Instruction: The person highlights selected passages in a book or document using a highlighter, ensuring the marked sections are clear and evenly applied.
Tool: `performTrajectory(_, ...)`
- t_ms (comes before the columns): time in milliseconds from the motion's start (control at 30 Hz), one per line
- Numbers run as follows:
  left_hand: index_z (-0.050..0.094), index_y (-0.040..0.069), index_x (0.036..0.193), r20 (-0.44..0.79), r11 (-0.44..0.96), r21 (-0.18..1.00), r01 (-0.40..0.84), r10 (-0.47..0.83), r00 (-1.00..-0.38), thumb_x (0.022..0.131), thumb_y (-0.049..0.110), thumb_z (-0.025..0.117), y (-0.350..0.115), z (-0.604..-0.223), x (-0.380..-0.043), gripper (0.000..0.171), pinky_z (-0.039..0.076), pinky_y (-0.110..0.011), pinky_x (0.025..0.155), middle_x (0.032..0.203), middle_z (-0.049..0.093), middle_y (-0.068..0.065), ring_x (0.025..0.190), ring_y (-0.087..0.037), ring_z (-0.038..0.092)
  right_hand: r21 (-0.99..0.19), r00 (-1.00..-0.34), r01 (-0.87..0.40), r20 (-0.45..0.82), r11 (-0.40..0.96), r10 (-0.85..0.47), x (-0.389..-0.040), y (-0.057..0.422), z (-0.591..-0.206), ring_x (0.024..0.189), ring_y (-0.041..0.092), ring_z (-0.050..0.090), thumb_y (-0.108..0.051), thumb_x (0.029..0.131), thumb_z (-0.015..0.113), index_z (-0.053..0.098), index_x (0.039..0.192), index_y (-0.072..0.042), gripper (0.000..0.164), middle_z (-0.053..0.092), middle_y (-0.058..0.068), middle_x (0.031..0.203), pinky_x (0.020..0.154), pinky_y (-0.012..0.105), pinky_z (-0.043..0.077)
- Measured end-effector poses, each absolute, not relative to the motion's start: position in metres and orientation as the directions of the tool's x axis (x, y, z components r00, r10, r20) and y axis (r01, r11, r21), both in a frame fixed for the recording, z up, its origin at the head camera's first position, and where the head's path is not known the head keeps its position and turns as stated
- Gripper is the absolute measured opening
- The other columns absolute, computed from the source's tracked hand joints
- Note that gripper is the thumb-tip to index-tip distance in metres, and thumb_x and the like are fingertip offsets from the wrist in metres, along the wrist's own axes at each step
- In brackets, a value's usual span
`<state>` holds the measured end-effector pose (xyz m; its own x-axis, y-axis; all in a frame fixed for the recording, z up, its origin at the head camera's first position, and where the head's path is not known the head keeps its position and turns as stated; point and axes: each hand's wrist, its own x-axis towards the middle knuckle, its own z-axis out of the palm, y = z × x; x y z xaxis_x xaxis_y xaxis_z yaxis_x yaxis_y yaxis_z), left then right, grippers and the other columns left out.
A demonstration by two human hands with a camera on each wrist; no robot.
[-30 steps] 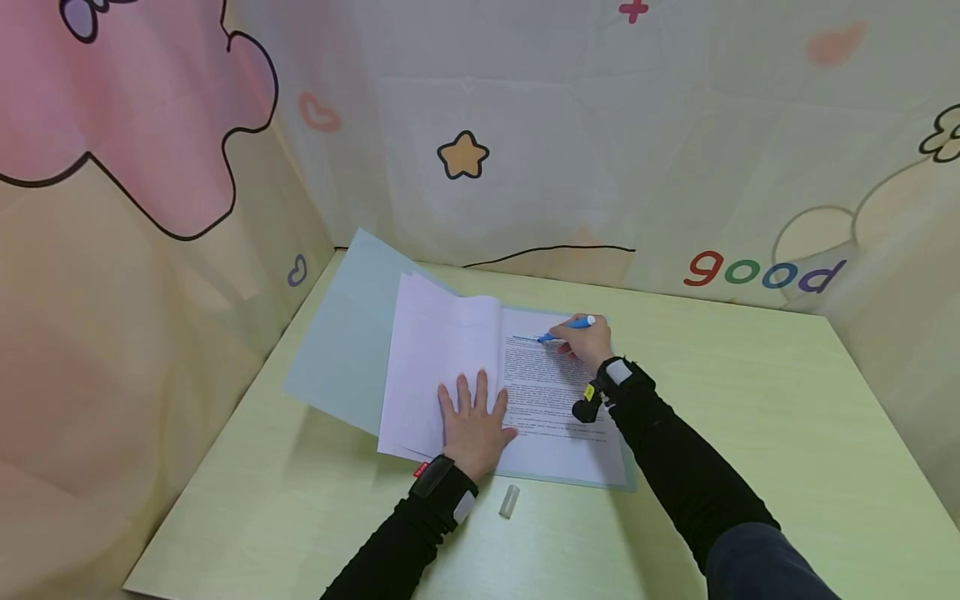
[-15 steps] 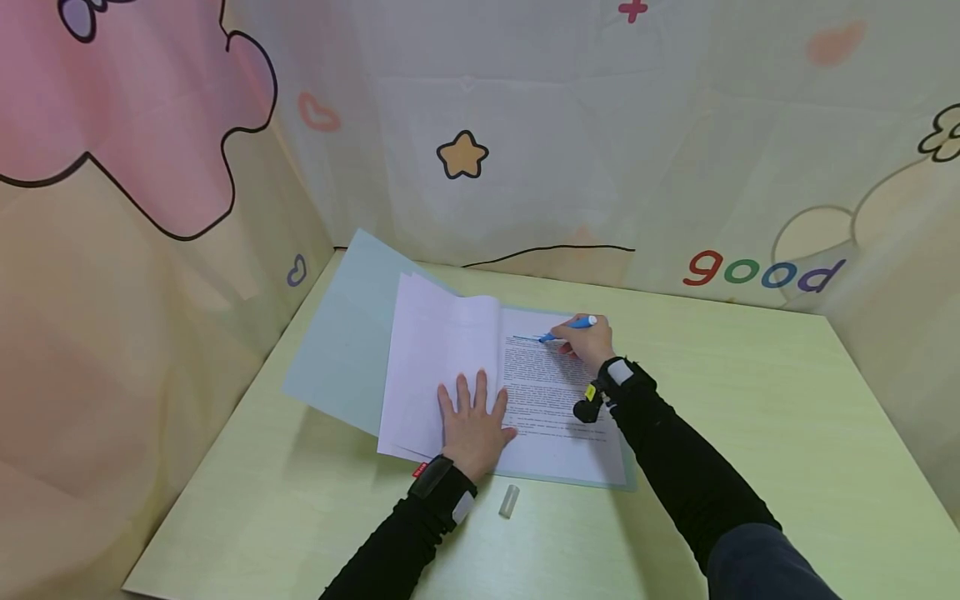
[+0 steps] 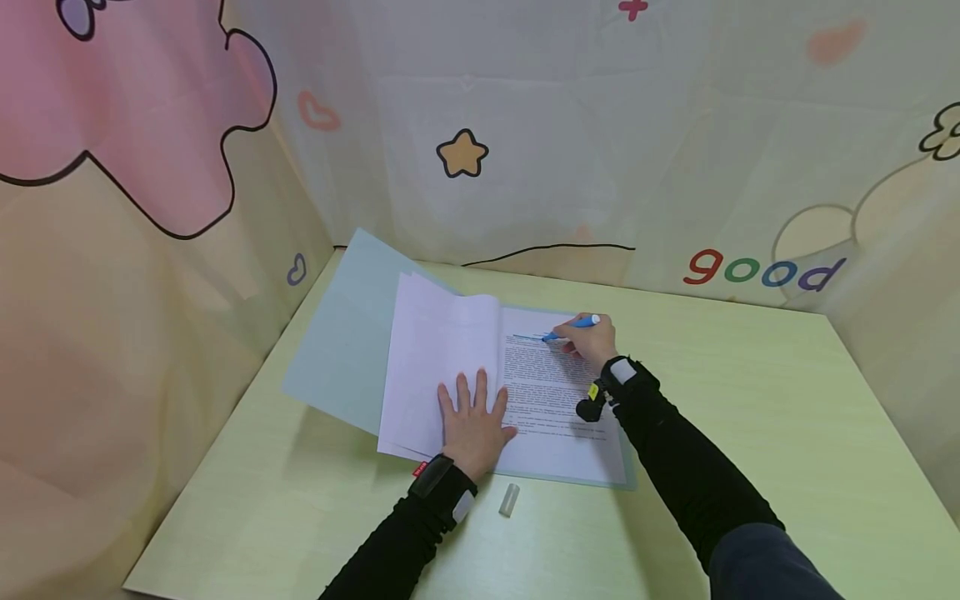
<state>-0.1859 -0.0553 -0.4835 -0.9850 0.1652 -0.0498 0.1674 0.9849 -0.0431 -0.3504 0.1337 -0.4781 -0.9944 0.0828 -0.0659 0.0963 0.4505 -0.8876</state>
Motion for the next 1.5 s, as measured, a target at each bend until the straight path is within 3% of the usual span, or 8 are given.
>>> performTrajectory(533,0.033,0.024,0.145,-0.045,0.984,-0.051,0.172,0.17,-0.984,0.091,0.056,0.04,-0.055,-0.483,-0.186,0.063,0.015,-0.066,0.106,0.154,0.021,-0.018,0.136,-0.045,0.015,-0.884,-0.993,0.105,-0.073,0.455,0.087,-0.35,0.137,-0.478,0.061,0.025,0.067,-0.024,0.078,0.071,0.067,0.086,0.001,0.026,0.072,0.025,0.087,0.044,0.023,0.048)
performTrajectory(867,0.034,0.023,0.144,-0.041,0.984,-0.047,0.173,0.171,-0.984,0.09,0.056,0.041,-0.055,-0.483,-0.187,0.064,0.016,-0.066,0.106,0.154,0.022,-0.018,0.136,-0.045,0.015,-0.89,-0.994,0.095,-0.061,0.446,0.092,-0.353,0.14,-0.48,0.055,0.02,0.066,-0.023,0.077,0.072,0.067,0.083,0.001,0.025,0.071,0.014,0.078,0.042,0.022,0.047)
performTrajectory(1167,0.034,0.024,0.144,-0.05,0.984,-0.057,0.17,0.167,-0.985,0.09,0.056,0.04,-0.054,-0.482,-0.186,0.064,0.016,-0.066,0.106,0.154,0.023,-0.018,0.136,-0.045,0.016,-0.894,-0.991,0.124,-0.088,0.43,0.102,-0.352,0.143,-0.48,0.057,0.021,0.067,-0.022,0.077,0.072,0.065,0.085,0.002,0.026,0.071,0.023,0.093,0.042,0.021,0.046)
performTrajectory(1500,0.034,0.023,0.145,-0.049,0.984,-0.05,0.173,0.17,-0.984,0.09,0.056,0.04,-0.055,-0.481,-0.186,0.063,0.016,-0.066,0.106,0.154,0.022,-0.019,0.136,-0.045,0.015,-0.896,-0.995,0.083,-0.052,0.437,0.082,-0.351,0.145,-0.479,0.058,0.023,0.067,-0.021,0.076,0.072,0.066,0.082,0.002,0.025,0.071,0.026,0.089,0.046,0.025,0.05)
